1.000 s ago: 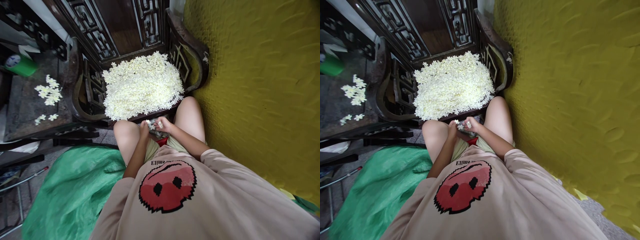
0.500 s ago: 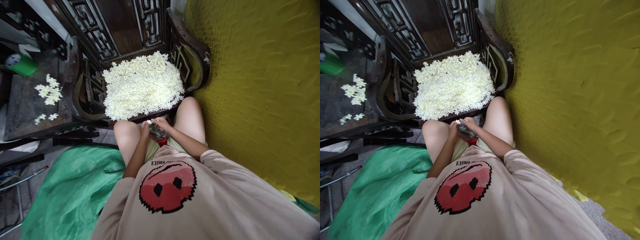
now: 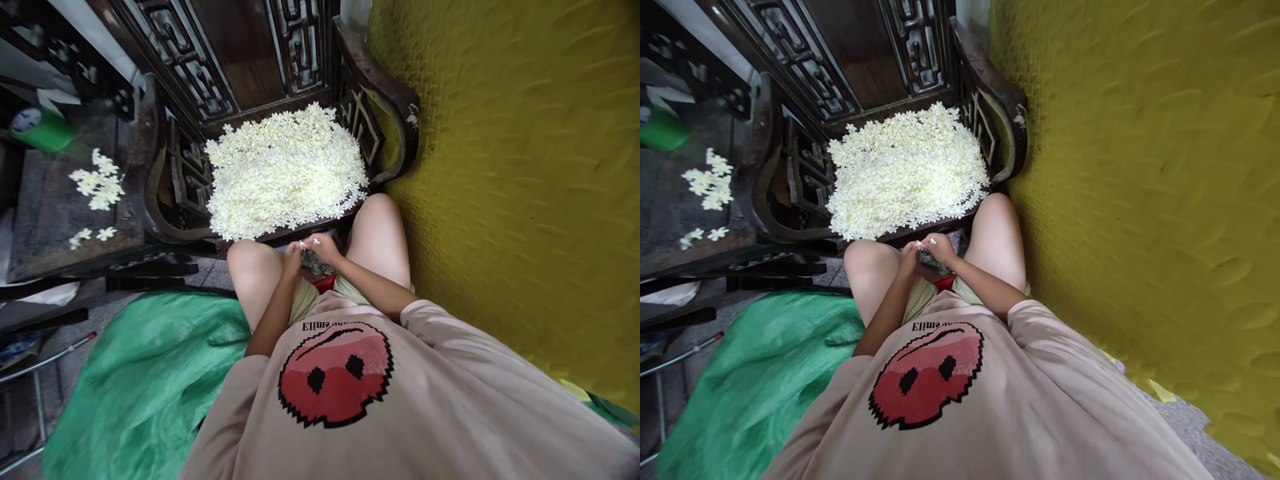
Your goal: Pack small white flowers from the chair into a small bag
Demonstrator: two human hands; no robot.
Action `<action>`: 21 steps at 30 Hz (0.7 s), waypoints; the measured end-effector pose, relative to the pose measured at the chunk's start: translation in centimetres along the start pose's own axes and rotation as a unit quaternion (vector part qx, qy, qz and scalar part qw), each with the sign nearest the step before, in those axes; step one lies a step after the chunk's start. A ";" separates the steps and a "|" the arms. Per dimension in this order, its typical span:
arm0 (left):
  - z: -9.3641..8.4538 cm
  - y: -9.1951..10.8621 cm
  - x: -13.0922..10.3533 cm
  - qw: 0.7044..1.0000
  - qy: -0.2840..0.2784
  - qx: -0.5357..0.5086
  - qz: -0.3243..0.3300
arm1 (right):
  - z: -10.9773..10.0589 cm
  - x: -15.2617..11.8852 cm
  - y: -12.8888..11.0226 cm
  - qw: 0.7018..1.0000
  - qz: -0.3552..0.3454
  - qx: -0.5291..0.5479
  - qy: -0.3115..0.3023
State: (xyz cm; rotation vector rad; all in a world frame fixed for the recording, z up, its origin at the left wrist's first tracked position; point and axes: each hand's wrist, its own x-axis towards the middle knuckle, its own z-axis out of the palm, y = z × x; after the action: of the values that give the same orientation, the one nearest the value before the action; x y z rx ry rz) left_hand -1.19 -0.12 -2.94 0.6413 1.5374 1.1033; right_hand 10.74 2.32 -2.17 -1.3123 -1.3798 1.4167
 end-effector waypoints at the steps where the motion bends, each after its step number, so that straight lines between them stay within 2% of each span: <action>1: 0.0 -0.1 0.1 1.000 0.002 -0.004 -0.001 | 0.0 -0.1 -0.1 1.000 -0.011 -0.004 0.002; 6: 0.2 -0.2 -0.1 0.999 0.015 -0.027 0.009 | 0.5 -0.6 -0.6 0.999 -0.028 0.002 0.027; 9: 0.3 0.2 -0.3 0.997 0.010 -0.078 -0.014 | 0.7 -0.5 -0.7 0.998 0.018 0.054 0.041; 11: 0.1 0.6 -0.2 0.991 0.021 -0.126 -0.026 | 0.6 -0.2 -0.7 0.988 0.085 0.120 0.053; 13: -0.2 1.0 0.0 0.986 0.046 -0.162 -0.021 | 0.2 0.1 -0.7 0.959 0.179 0.215 0.049; 16: -0.5 1.2 0.1 0.985 0.072 -0.158 -0.002 | -0.4 0.4 -0.9 0.887 0.300 0.349 -0.030; 19: -0.4 0.8 0.0 0.992 0.060 -0.111 -0.004 | -0.7 0.4 -1.2 0.836 0.352 0.408 -0.104; 21: -0.2 0.4 -0.1 0.996 0.047 -0.072 -0.005 | -0.7 0.3 -1.3 0.817 0.369 0.428 -0.117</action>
State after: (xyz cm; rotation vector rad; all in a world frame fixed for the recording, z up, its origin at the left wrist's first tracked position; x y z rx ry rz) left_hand -1.40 -0.07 -2.50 0.4892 1.5221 1.2393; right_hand 11.20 2.96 -0.88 -1.0643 -0.1586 2.3877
